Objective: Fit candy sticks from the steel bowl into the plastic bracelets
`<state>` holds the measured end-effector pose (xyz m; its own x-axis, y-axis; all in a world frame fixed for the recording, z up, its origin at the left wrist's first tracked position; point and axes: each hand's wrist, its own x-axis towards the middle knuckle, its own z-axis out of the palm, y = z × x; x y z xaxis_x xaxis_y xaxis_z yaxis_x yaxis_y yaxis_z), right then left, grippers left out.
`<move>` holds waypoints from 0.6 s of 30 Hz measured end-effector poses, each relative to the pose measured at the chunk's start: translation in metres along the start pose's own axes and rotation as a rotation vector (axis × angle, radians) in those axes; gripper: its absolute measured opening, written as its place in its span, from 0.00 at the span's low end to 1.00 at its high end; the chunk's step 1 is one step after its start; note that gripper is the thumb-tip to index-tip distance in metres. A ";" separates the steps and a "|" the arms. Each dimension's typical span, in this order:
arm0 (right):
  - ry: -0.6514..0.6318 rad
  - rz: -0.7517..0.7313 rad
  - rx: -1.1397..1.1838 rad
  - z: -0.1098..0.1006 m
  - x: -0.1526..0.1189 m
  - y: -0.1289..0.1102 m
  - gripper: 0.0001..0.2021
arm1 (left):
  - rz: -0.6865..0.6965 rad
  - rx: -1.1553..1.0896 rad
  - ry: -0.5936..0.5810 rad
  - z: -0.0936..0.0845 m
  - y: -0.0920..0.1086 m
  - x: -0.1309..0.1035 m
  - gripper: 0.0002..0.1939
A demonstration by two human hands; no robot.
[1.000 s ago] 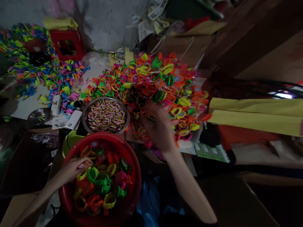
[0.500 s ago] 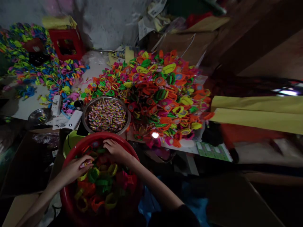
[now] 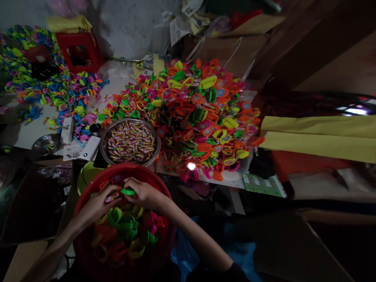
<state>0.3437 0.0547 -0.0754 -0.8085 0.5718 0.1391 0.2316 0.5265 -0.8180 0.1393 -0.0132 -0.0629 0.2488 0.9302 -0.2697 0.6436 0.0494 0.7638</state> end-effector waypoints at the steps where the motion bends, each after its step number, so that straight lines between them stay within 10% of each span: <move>1: 0.024 -0.007 0.026 0.000 0.000 -0.002 0.09 | 0.013 0.003 0.013 0.001 -0.001 0.001 0.15; 18: 0.117 -0.063 -0.064 -0.012 -0.006 -0.029 0.06 | 0.107 -0.035 0.063 -0.006 0.008 -0.004 0.10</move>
<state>0.3480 0.0437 -0.0456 -0.7546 0.6040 0.2562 0.2198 0.6007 -0.7687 0.1390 -0.0142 -0.0516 0.2682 0.9518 -0.1490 0.5896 -0.0399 0.8067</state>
